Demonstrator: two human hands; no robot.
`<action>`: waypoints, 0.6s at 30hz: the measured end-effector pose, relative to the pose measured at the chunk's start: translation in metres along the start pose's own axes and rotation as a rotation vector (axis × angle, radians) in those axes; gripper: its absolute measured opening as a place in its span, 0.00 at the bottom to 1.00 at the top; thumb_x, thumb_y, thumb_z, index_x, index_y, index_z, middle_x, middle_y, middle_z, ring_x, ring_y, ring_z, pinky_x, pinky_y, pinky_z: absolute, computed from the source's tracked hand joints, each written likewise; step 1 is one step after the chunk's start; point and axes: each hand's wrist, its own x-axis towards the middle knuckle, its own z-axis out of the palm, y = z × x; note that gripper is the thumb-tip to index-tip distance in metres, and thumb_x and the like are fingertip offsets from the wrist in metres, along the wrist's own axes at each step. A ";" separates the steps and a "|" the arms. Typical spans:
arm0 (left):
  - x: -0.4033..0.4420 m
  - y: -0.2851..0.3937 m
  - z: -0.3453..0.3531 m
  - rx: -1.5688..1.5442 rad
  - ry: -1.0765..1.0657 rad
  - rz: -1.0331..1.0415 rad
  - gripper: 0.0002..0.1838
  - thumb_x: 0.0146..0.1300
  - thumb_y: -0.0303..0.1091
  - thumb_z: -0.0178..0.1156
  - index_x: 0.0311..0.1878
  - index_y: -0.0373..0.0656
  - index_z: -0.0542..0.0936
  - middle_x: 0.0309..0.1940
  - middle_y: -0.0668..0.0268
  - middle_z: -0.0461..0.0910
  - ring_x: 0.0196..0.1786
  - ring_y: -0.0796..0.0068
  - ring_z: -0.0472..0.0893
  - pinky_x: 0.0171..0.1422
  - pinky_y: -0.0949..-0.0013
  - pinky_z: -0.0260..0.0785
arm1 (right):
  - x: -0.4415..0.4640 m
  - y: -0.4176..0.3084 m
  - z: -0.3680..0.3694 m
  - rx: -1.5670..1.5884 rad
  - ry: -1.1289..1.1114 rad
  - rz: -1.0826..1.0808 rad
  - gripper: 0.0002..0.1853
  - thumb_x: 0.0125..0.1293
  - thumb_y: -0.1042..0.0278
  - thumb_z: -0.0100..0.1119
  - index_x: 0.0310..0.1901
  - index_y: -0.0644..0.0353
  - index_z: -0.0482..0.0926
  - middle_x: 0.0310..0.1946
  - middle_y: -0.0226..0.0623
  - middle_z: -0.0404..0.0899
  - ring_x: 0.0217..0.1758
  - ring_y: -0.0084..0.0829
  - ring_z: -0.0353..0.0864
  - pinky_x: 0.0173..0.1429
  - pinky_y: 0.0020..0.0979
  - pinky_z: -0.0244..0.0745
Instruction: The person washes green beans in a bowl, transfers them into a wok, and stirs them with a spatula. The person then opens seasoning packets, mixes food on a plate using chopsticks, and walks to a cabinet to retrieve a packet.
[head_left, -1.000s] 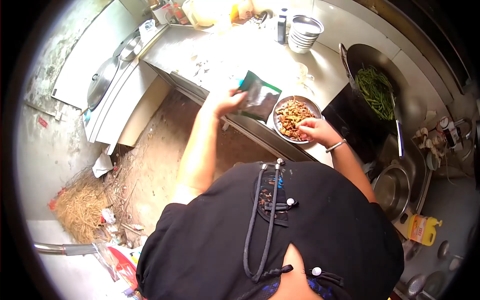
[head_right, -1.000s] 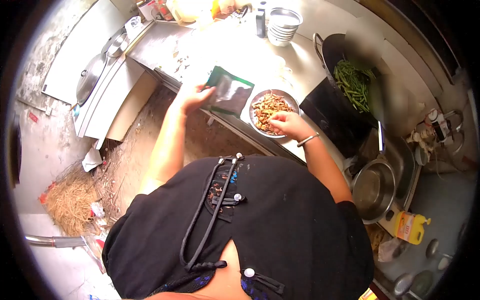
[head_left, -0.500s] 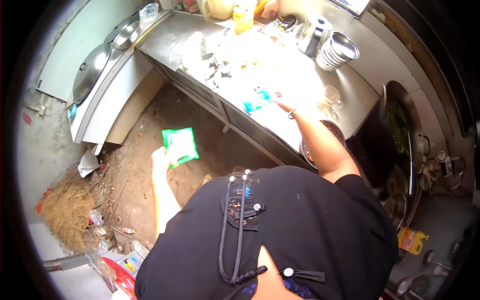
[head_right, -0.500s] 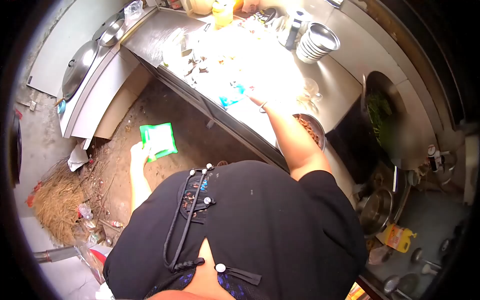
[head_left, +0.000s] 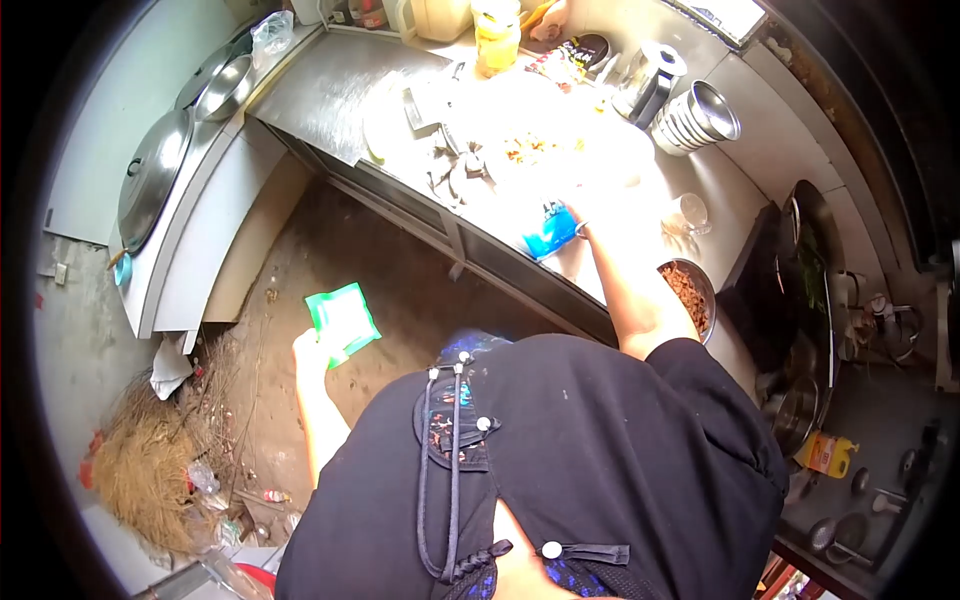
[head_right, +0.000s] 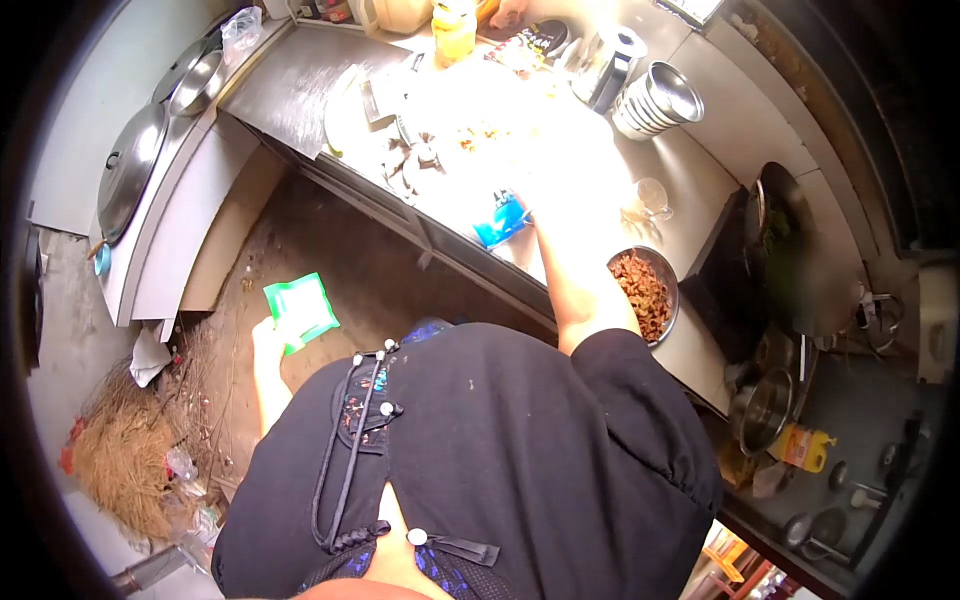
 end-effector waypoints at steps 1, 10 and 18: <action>0.001 0.013 0.000 0.015 -0.013 -0.002 0.14 0.56 0.35 0.61 0.29 0.30 0.77 0.20 0.60 0.78 0.23 0.76 0.76 0.29 0.70 0.69 | 0.001 0.000 -0.002 0.026 0.001 0.003 0.20 0.53 0.61 0.65 0.45 0.63 0.76 0.39 0.34 0.78 0.40 0.26 0.77 0.44 0.27 0.73; 0.005 0.073 -0.002 -0.026 -0.073 -0.064 0.13 0.55 0.35 0.62 0.29 0.32 0.77 0.20 0.60 0.77 0.23 0.74 0.75 0.31 0.67 0.68 | 0.006 -0.012 -0.111 0.829 0.099 -0.107 0.15 0.51 0.65 0.67 0.41 0.59 0.78 0.33 0.29 0.79 0.36 0.22 0.76 0.39 0.24 0.71; 0.021 0.025 -0.007 0.104 -0.003 -0.048 0.17 0.55 0.41 0.62 0.28 0.32 0.77 0.19 0.58 0.78 0.24 0.73 0.78 0.31 0.66 0.69 | 0.109 0.009 -0.221 1.015 0.713 -0.009 0.06 0.58 0.66 0.62 0.33 0.59 0.79 0.23 0.24 0.75 0.23 0.15 0.69 0.27 0.19 0.64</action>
